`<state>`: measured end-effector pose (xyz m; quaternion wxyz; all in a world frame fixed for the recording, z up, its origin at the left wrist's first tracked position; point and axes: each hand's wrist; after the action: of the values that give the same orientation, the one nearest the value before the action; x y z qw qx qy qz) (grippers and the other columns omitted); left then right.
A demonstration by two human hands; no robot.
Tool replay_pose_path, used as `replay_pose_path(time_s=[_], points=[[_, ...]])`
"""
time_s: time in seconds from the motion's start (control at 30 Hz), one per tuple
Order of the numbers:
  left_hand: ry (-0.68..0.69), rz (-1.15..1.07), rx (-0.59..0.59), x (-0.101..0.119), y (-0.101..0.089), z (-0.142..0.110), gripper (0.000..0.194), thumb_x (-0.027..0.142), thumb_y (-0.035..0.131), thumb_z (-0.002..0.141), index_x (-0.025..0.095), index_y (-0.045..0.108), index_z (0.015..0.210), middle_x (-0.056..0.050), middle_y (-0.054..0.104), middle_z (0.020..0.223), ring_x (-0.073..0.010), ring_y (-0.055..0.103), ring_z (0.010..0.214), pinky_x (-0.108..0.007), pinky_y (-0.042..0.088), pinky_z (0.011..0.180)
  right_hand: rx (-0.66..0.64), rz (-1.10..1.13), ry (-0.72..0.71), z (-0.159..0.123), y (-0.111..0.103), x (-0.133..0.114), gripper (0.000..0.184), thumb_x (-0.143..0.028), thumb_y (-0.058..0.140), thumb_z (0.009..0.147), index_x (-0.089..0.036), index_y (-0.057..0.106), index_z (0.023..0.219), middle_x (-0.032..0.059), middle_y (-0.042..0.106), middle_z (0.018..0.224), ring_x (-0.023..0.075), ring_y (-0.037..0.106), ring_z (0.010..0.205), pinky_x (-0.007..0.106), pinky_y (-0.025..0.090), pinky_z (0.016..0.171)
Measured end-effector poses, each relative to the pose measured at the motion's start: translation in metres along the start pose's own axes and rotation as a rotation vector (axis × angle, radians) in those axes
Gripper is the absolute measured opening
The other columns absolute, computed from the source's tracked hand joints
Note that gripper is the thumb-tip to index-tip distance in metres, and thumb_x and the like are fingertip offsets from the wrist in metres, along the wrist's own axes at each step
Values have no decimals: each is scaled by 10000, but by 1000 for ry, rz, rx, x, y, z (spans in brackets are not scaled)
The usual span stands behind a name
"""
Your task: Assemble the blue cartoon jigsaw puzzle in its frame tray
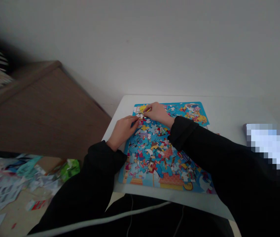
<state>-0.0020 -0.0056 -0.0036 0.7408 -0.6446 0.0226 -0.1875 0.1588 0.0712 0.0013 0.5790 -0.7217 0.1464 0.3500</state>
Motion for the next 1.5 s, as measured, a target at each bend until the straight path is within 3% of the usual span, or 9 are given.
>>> replay_pose_path(time_s=[0.17, 0.5, 0.77, 0.93, 1.03, 1.17, 1.4, 1.5], points=[[12, 30, -23, 0, 1, -1, 264, 236, 438, 951, 159, 638, 1105, -75, 672, 1064, -203, 647, 925, -317, 504, 795, 26, -115, -53, 1, 1, -1, 248, -290, 634, 753, -136, 747, 912, 108, 721, 809, 215, 651, 756, 316, 474, 674], [-7, 157, -88, 6, -1, 0, 272, 254, 413, 963, 163, 623, 1110, -72, 632, 1062, -192, 627, 915, -288, 480, 748, 98, -269, -46, -1, 6, -5, 203, -373, 676, 742, -202, 738, 832, 71, 719, 809, 224, 649, 788, 304, 461, 634], [7, 178, -83, 5, 0, 1, 246, 243, 424, 956, 152, 610, 1089, -79, 620, 1041, -192, 610, 940, -283, 467, 784, -23, -313, -221, -5, -4, 8, 448, -444, 649, 770, -216, 662, 1155, 39, 719, 897, 200, 634, 798, 297, 440, 658], [10, 187, -86, 6, 0, 2, 264, 240, 414, 961, 150, 599, 1126, -75, 627, 1058, -196, 614, 951, -284, 466, 781, -64, -478, -251, -18, -17, 12, 218, -380, 623, 783, -236, 727, 908, 33, 710, 878, 197, 617, 783, 291, 398, 622], [7, 197, -91, 7, -1, 2, 266, 233, 411, 962, 149, 596, 1133, -74, 630, 1067, -194, 617, 959, -281, 463, 783, -46, -543, -253, -25, -18, 9, 243, -423, 585, 809, -224, 719, 847, 51, 701, 871, 213, 613, 800, 295, 378, 605], [5, 206, -83, 7, 0, 2, 252, 237, 421, 960, 165, 603, 1119, -68, 635, 1067, -191, 621, 956, -274, 461, 773, 45, -553, -333, -29, -11, 5, 352, -490, 566, 814, -213, 678, 1001, 73, 694, 957, 232, 609, 875, 298, 386, 617], [7, 218, -75, 7, 1, 1, 257, 230, 412, 961, 161, 607, 1113, -70, 635, 1067, -191, 622, 951, -275, 464, 772, 9, -561, -311, -30, -12, 13, 339, -453, 582, 782, -206, 682, 992, 86, 683, 979, 253, 606, 900, 331, 437, 669], [3, 218, -80, 8, 0, 1, 261, 229, 404, 963, 161, 606, 1114, -70, 636, 1077, -191, 623, 951, -275, 465, 774, 1, -511, -415, -29, -14, 21, 360, -398, 516, 840, -194, 668, 1096, 101, 662, 1099, 268, 582, 1022, 370, 456, 789]])
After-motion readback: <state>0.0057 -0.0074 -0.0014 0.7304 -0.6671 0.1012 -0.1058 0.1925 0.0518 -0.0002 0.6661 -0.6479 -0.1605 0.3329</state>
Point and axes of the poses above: each hand's wrist, its own z-axis towards the middle knuckle, its own y-axis out of the palm, x = y × z
